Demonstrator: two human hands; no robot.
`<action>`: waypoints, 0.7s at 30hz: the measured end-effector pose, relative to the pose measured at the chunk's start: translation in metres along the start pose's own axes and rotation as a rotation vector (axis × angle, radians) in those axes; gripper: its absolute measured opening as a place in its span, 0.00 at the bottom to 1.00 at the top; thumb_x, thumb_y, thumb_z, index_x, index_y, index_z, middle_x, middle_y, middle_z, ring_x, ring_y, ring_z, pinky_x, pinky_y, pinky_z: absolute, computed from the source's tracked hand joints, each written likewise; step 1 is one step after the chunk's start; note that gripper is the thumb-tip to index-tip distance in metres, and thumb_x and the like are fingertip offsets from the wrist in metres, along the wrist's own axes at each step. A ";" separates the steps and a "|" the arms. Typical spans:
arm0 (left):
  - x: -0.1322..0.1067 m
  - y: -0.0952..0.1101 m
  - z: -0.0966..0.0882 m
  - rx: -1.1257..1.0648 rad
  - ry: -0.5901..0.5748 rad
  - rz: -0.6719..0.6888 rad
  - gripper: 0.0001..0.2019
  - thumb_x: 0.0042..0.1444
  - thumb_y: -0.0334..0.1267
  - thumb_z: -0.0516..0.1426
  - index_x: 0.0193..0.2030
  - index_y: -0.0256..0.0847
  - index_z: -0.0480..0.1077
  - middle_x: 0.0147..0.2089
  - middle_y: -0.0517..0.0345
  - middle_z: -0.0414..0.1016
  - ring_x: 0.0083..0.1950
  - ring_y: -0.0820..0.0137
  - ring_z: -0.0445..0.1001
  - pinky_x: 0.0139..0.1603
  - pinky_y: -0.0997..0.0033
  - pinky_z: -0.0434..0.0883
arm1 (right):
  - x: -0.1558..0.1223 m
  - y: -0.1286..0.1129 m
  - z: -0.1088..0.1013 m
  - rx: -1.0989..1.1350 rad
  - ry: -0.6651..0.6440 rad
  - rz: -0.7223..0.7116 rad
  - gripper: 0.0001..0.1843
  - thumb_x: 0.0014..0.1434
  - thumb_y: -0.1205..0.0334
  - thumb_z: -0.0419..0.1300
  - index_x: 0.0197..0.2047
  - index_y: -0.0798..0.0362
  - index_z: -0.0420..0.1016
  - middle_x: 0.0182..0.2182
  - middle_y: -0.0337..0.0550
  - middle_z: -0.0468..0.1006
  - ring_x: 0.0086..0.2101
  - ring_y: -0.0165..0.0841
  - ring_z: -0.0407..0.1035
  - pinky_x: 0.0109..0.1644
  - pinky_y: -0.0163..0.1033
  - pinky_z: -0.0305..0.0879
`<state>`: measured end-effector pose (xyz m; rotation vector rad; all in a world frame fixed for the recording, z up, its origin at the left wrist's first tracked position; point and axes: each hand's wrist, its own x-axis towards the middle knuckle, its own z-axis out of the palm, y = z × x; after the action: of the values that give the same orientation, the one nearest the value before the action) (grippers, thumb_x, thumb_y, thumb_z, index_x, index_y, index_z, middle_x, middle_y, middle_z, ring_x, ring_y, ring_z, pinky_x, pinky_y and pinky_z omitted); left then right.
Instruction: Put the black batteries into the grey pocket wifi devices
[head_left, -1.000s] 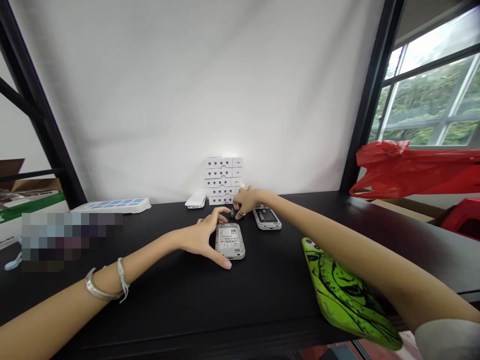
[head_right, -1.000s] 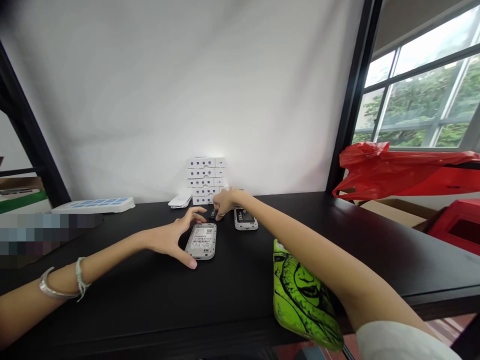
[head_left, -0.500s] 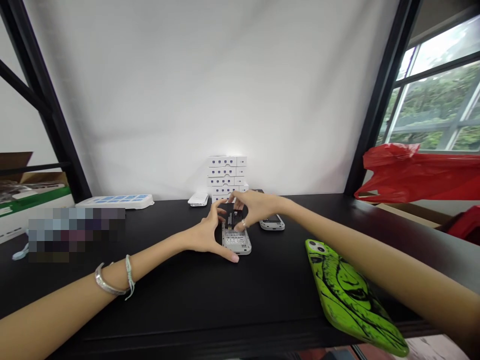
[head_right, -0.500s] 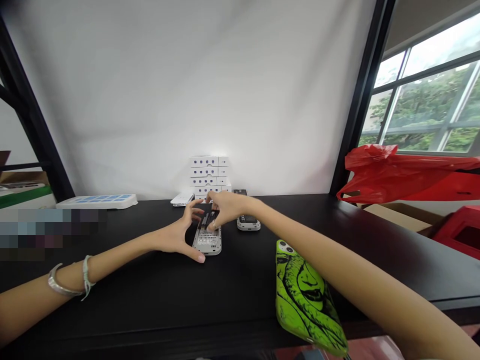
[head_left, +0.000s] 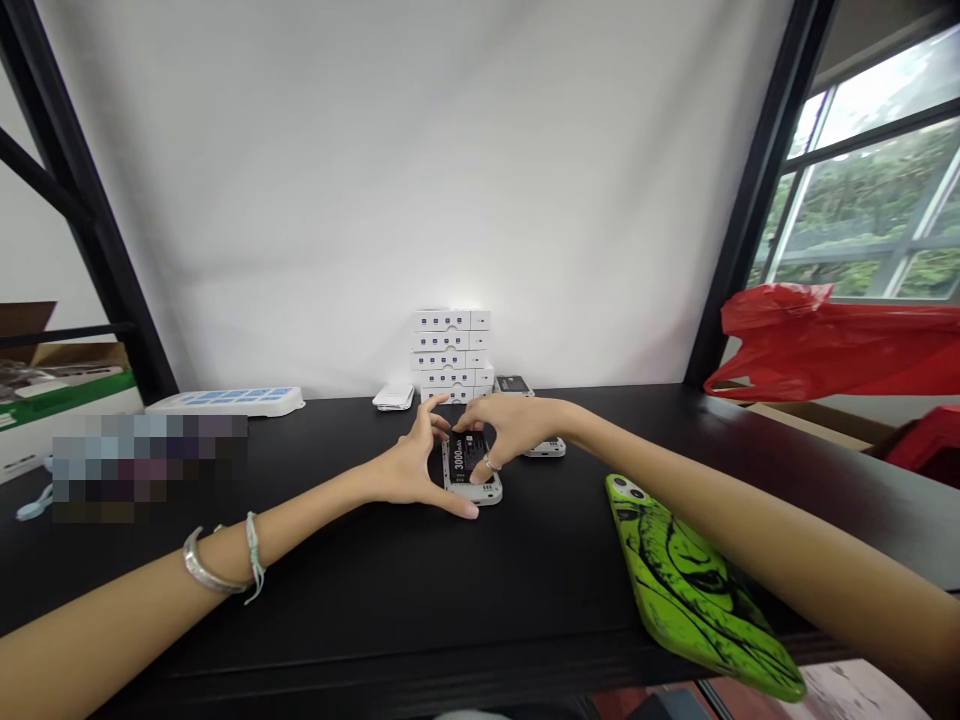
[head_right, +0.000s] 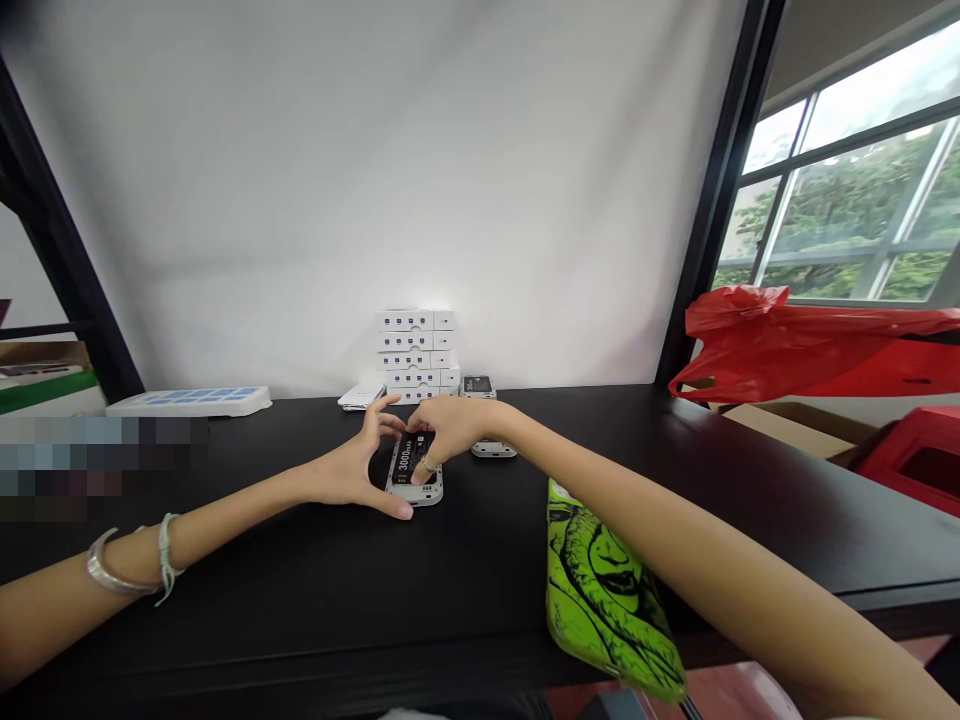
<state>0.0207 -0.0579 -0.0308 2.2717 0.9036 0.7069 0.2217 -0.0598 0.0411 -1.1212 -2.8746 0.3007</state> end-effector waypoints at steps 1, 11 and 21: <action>0.000 0.000 0.000 0.001 -0.002 -0.001 0.62 0.33 0.49 0.69 0.65 0.50 0.27 0.59 0.43 0.51 0.63 0.51 0.54 0.61 0.42 0.56 | 0.000 0.000 0.000 0.002 -0.012 -0.007 0.29 0.41 0.43 0.65 0.45 0.51 0.73 0.36 0.44 0.72 0.37 0.40 0.65 0.36 0.41 0.61; 0.000 0.002 0.003 -0.013 -0.018 0.021 0.63 0.33 0.50 0.69 0.65 0.52 0.25 0.58 0.44 0.51 0.63 0.50 0.55 0.60 0.39 0.55 | -0.009 0.008 0.001 0.057 -0.111 0.020 0.43 0.40 0.39 0.64 0.58 0.49 0.66 0.54 0.48 0.66 0.51 0.47 0.62 0.51 0.46 0.60; 0.000 -0.001 0.005 0.066 0.051 0.068 0.53 0.39 0.54 0.65 0.63 0.52 0.34 0.59 0.45 0.49 0.60 0.52 0.57 0.57 0.41 0.58 | -0.026 0.005 0.013 0.038 -0.030 0.021 0.52 0.37 0.39 0.66 0.63 0.51 0.57 0.58 0.49 0.64 0.54 0.46 0.60 0.56 0.45 0.58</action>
<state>0.0231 -0.0590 -0.0351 2.3622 0.8886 0.7786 0.2427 -0.0755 0.0286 -1.1515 -2.8708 0.3750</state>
